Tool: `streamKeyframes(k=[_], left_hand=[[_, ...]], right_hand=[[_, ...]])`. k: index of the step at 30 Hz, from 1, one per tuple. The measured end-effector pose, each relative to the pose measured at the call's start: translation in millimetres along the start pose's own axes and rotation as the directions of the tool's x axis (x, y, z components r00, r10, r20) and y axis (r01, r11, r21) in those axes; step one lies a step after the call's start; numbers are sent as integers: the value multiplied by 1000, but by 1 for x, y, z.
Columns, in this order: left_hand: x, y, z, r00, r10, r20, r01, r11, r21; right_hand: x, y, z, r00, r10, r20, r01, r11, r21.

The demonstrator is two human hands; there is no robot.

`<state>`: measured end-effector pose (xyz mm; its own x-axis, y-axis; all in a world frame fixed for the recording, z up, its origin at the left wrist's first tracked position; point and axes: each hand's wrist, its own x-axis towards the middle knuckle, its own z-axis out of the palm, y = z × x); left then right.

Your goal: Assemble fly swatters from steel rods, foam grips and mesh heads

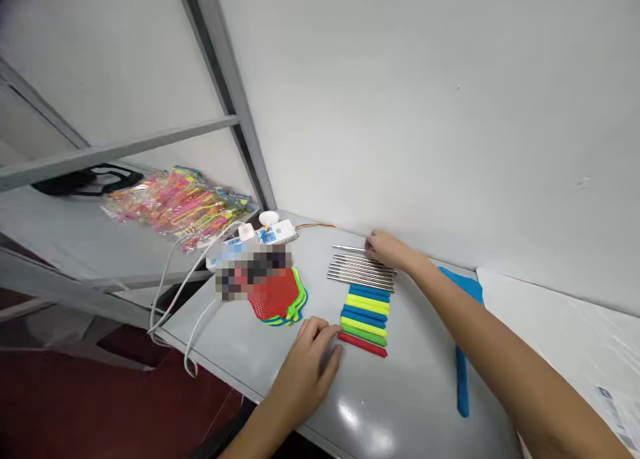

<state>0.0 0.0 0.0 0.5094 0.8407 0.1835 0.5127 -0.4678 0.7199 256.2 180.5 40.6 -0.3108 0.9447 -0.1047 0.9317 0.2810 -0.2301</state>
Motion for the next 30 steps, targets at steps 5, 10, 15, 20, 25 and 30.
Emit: streamKeyframes(k=[5, 10, 15, 20, 25, 30], left_hand=[[4, -1, -1, 1000, 11, -24, -11, 1000, -11], [11, -3, 2, 997, 65, 49, -70, 990, 118], [18, -3, 11, 994, 96, 60, -110, 941, 321], [16, -2, 12, 994, 99, 49, -110, 914, 390], [5, 0, 8, 990, 126, 61, -140, 896, 421], [-3, 2, 8, 988, 139, 63, -153, 883, 444]], right_hand=[[-41, -1, -12, 988, 109, -114, -102, 993, 64], [-115, -23, 2, 973, 174, -153, -146, 974, 176], [-164, -40, 40, 968, 247, -34, -217, 903, 371], [-167, -47, 52, 964, 260, -47, -224, 897, 380], [-162, -52, 49, 977, 210, -35, -183, 915, 360], [-159, -56, 49, 987, 163, 3, -156, 941, 301]])
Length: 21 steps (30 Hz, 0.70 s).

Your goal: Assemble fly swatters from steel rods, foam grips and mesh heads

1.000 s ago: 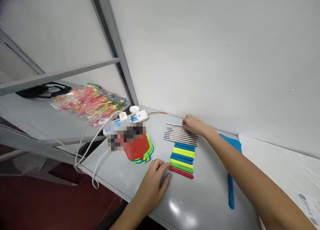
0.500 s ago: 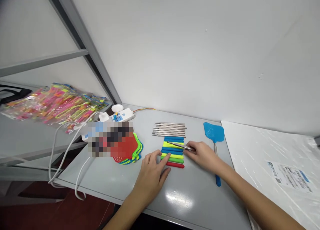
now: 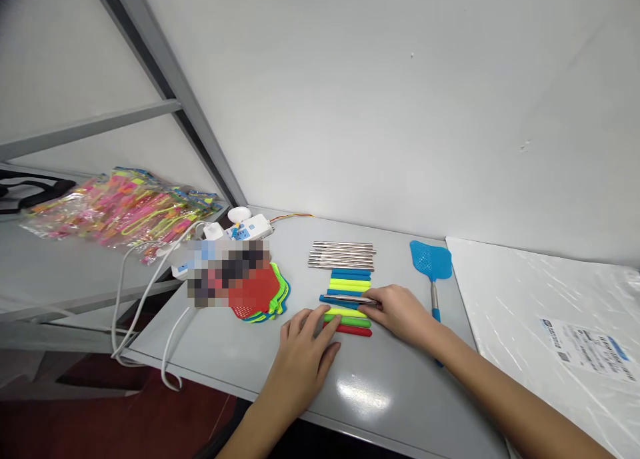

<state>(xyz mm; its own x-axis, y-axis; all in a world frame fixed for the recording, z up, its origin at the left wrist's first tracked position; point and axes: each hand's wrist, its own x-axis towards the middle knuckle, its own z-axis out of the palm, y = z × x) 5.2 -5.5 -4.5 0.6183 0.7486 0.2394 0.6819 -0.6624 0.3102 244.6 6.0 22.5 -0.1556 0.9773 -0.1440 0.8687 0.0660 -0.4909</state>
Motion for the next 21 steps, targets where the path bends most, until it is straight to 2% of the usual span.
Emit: streamKeyframes(k=[5, 8, 15, 21], left_hand=[[1, -1, 3, 1000, 7, -3, -7, 999, 39], [7, -3, 5, 1000, 13, -21, -11, 996, 85], [32, -8, 1, 996, 62, -62, -53, 989, 138], [42, -6, -2, 996, 55, -65, -47, 991, 122]], right_hand=[[2, -3, -1, 1000, -3, 27, 3, 1000, 7], [-2, -1, -10, 1000, 11, 26, -11, 1000, 28], [-37, 23, -40, 971, 215, -109, -196, 968, 158], [-72, 33, -31, 934, 325, -151, -280, 925, 259]])
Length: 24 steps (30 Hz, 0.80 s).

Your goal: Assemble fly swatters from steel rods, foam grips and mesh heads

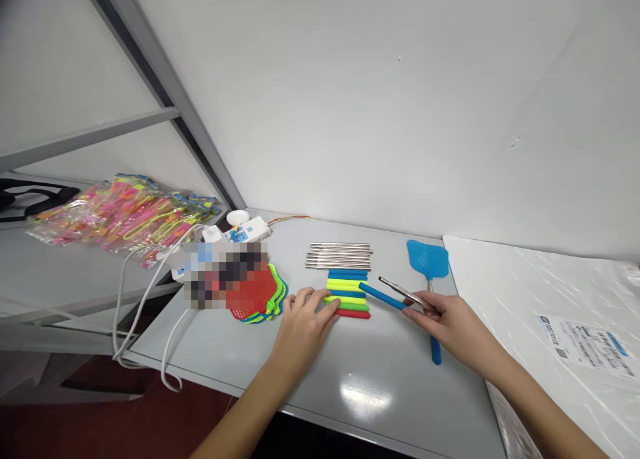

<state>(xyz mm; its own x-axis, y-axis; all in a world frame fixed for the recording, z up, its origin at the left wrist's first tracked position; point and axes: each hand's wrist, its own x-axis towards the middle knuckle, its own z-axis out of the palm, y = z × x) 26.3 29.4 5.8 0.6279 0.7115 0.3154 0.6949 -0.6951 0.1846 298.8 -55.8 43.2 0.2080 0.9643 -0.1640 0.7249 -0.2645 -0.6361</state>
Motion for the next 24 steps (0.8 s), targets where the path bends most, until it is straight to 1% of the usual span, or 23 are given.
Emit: streamKeyframes(k=[4, 6, 8, 9, 10, 11, 12, 14, 15, 17, 18, 19, 21, 22, 23, 24], left_hand=[[-3, 2, 0, 1000, -10, 0, 10, 1000, -29], [-5, 3, -2, 1000, -19, 6, 20, 996, -84], [-8, 8, -6, 1000, -29, 5, 30, 975, -219], [-9, 12, -8, 999, -41, 4, 40, 946, -321], [-10, 17, -9, 998, -56, 8, 54, 897, -440], [-12, 22, -11, 997, -78, 21, 76, 822, -564], [-13, 28, -11, 992, -115, 42, 113, 722, -683], [-15, 41, -10, 967, -225, 119, 212, 456, -864], [-16, 47, -9, 945, -282, 168, 256, 313, -915], [-18, 54, -8, 892, -379, 247, 288, 57, -956], [-19, 56, -7, 870, -412, 272, 277, -50, -960], [-20, 55, -7, 851, -436, 292, 253, -147, -956], [-24, 52, -8, 815, -463, 347, 207, -327, -922], [-26, 48, -8, 802, -453, 389, 206, -402, -892], [-28, 45, -8, 794, -425, 435, 229, -454, -861], [-31, 42, -8, 792, -381, 477, 273, -478, -835]], right_hand=[[-12, -4, 11, 1000, 7, 9, -7, 998, 65], [-14, -9, 17, 1000, 11, 18, -13, 994, 104], [-17, -15, 24, 999, 21, 32, -25, 988, 155], [-18, -18, 28, 999, 24, 43, -32, 982, 186], [-20, -21, 32, 998, 26, 57, -38, 975, 219], [-22, -25, 37, 997, 26, 76, -44, 967, 253], [-24, -29, 42, 995, 23, 99, -50, 957, 285], [-29, -36, 53, 988, 7, 157, -60, 938, 341], [-31, -40, 58, 983, -4, 182, -63, 930, 362], [-36, -46, 67, 976, -31, 214, -61, 911, 409], [-38, -48, 71, 976, -43, 212, -54, 899, 435], [-39, -49, 73, 980, -46, 193, -48, 888, 458], [-40, -47, 78, 992, -14, 127, -51, 867, 495], [-40, -46, 80, 995, 14, 99, -64, 853, 519], [-40, -44, 83, 996, 42, 81, -80, 827, 556], [-40, -42, 86, 995, 57, 76, -92, 790, 606]])
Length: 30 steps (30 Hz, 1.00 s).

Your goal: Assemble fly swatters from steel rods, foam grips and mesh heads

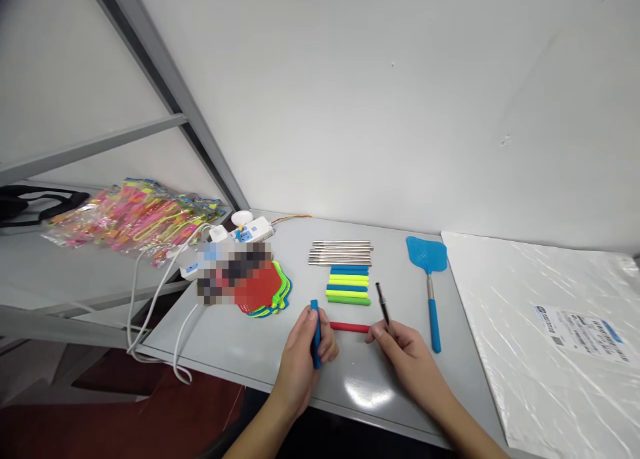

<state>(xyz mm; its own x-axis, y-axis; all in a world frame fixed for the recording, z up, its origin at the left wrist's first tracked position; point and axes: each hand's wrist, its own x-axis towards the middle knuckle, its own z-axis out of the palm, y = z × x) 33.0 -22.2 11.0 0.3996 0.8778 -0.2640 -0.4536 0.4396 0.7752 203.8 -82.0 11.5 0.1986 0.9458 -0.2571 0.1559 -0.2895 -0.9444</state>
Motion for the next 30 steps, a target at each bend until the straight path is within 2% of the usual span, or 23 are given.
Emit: streamKeyframes(k=[3, 6, 8, 12, 15, 17, 22, 26, 30], left_hand=[[-3, 1, -10, 985, -136, 105, 121, 983, 140], [-7, 1, -13, 965, -182, 190, 122, 950, 288], [-9, 2, -13, 959, -156, 237, 37, 897, 441], [-9, 3, -10, 952, -38, 303, -208, 646, 735], [-4, 3, -8, 934, 55, 352, -333, 490, 806], [-1, 3, -7, 914, 94, 396, -396, 427, 813], [4, 4, -6, 892, 103, 440, -441, 413, 797], [5, 6, -7, 893, 88, 441, -437, 407, 802], [5, 6, -8, 899, 61, 433, -419, 403, 814]], right_hand=[[1, 7, 6, 999, -45, 19, 42, 989, 141], [1, 6, 12, 993, -120, 13, 119, 991, 66], [1, 3, 15, 991, -130, 16, 130, 991, 16], [2, -2, 18, 988, -150, 35, 150, 989, 19], [4, -2, 17, 985, -174, 14, 174, 985, 14], [5, -1, 15, 983, -180, -14, 180, 984, -11], [10, 2, 7, 970, -170, -173, 161, 985, -67], [20, -4, 3, 969, -157, -189, 167, 985, 38], [28, -18, 3, 950, -223, -218, 227, 974, -7]])
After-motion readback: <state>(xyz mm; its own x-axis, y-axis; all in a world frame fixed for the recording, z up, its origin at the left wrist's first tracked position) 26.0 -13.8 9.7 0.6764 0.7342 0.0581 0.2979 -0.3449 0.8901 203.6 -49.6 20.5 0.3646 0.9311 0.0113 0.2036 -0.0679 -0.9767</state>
